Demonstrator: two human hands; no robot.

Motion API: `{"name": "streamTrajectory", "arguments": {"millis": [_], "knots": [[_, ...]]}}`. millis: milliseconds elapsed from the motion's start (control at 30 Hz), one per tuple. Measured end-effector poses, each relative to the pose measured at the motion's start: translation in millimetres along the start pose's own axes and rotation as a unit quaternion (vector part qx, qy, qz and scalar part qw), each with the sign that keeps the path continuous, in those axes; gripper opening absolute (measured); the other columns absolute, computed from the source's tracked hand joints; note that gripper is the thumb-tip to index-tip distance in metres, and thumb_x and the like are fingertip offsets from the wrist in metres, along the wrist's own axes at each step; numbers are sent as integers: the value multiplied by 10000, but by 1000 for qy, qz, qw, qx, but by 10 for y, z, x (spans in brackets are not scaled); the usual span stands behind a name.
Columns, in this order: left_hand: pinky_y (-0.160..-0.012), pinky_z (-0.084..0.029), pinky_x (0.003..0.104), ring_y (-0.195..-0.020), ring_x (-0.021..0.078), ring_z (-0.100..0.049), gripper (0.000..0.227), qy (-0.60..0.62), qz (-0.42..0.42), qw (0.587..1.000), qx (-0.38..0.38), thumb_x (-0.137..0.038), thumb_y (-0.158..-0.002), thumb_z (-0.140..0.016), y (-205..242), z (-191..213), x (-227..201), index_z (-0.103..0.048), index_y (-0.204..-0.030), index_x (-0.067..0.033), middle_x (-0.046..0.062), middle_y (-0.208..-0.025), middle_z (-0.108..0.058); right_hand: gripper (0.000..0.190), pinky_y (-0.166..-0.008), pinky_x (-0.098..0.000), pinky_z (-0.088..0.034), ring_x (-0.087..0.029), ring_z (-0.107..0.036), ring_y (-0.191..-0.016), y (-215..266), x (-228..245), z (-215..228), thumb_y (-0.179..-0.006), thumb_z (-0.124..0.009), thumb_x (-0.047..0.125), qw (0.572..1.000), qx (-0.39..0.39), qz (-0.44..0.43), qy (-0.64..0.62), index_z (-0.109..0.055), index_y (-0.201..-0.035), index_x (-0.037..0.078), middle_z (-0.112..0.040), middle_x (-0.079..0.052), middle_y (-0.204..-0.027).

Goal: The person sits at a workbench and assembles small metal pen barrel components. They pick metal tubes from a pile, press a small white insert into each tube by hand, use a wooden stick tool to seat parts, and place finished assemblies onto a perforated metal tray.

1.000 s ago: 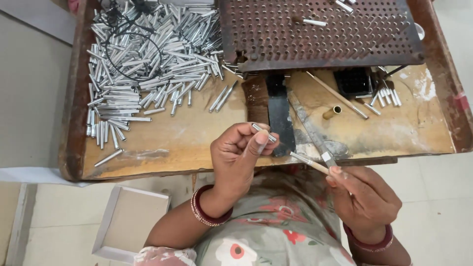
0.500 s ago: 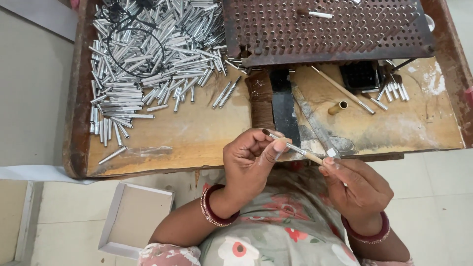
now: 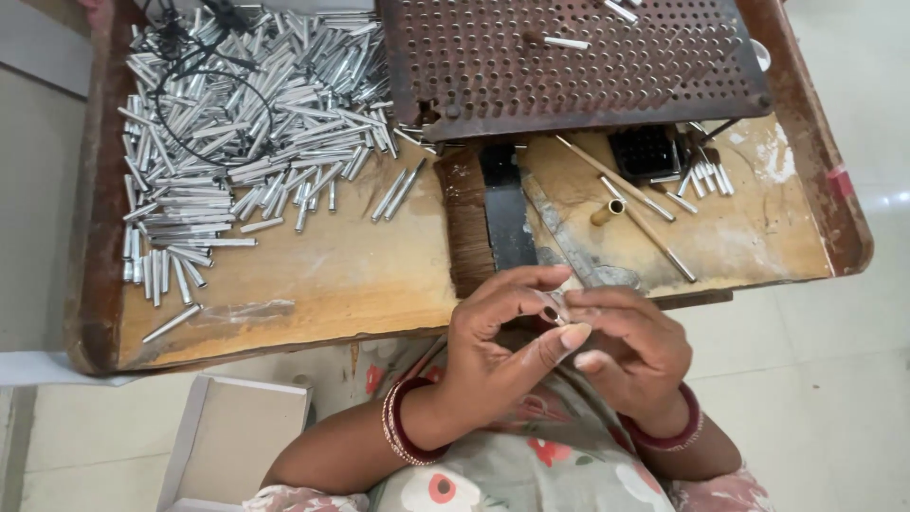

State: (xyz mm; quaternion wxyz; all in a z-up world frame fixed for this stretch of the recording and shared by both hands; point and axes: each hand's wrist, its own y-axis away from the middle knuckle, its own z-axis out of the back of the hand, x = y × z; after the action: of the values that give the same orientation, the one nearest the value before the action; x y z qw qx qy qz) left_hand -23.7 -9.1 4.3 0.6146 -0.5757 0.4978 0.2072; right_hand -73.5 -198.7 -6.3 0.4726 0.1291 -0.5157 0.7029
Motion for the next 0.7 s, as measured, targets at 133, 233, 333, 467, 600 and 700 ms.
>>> {"name": "streamTrajectory", "arguments": {"millis": [133,233,333,467,600,700], "knots": [[-1044,-559,332,-1176,248,-706,150,-12,-16,999,25,-123,-991,-776,90,-30,-4,-687,-989,-2,186,-1133,-723,289,-863,-317,-605,-245,-751,-988,88,-12,-76,-969,-759,260,999,-1,18,-47,-691,-1052,-9,-728,-211,-1129],[-1026,-575,346,-1181,247,-713,184,61,35,998,5,-115,-1051,-668,153,-22,13,-609,-1136,37,165,-1140,-716,257,-818,-309,-617,-260,-760,-962,80,13,-91,-969,-765,228,999,-25,31,-36,-691,-1034,-9,-736,-211,-1086],[-980,-608,344,-1116,244,-752,130,41,38,998,5,-94,-1080,-624,166,8,25,-620,-1109,33,157,-1105,-746,253,-808,-314,-617,-265,-759,-953,59,46,-100,-961,-757,213,999,-26,43,-20,-696,-1026,-24,-734,-211,-1075],[-986,-598,323,-1031,183,-733,162,70,59,996,8,-123,-1118,-597,121,63,-30,-619,-1080,32,145,-1087,-748,229,-775,-318,-612,-258,-759,-895,48,15,-127,-924,-762,177,998,-12,57,-1,-708,-994,-34,-737,-209,-1048],[-898,-583,288,-981,126,-699,215,90,119,989,17,-166,-1093,-588,73,131,-46,-637,-1046,38,130,-1064,-756,210,-744,-321,-618,-261,-760,-862,69,-76,-153,-907,-771,155,997,-7,81,-6,-688,-972,-27,-738,-193,-1013],[-910,-586,285,-983,111,-692,234,111,126,986,21,-185,-1104,-587,87,150,16,-629,-1028,32,111,-1032,-751,204,-742,-333,-621,-261,-754,-848,110,-150,-165,-907,-776,150,995,-11,95,-9,-670,-955,-17,-735,-182,-991]]}}
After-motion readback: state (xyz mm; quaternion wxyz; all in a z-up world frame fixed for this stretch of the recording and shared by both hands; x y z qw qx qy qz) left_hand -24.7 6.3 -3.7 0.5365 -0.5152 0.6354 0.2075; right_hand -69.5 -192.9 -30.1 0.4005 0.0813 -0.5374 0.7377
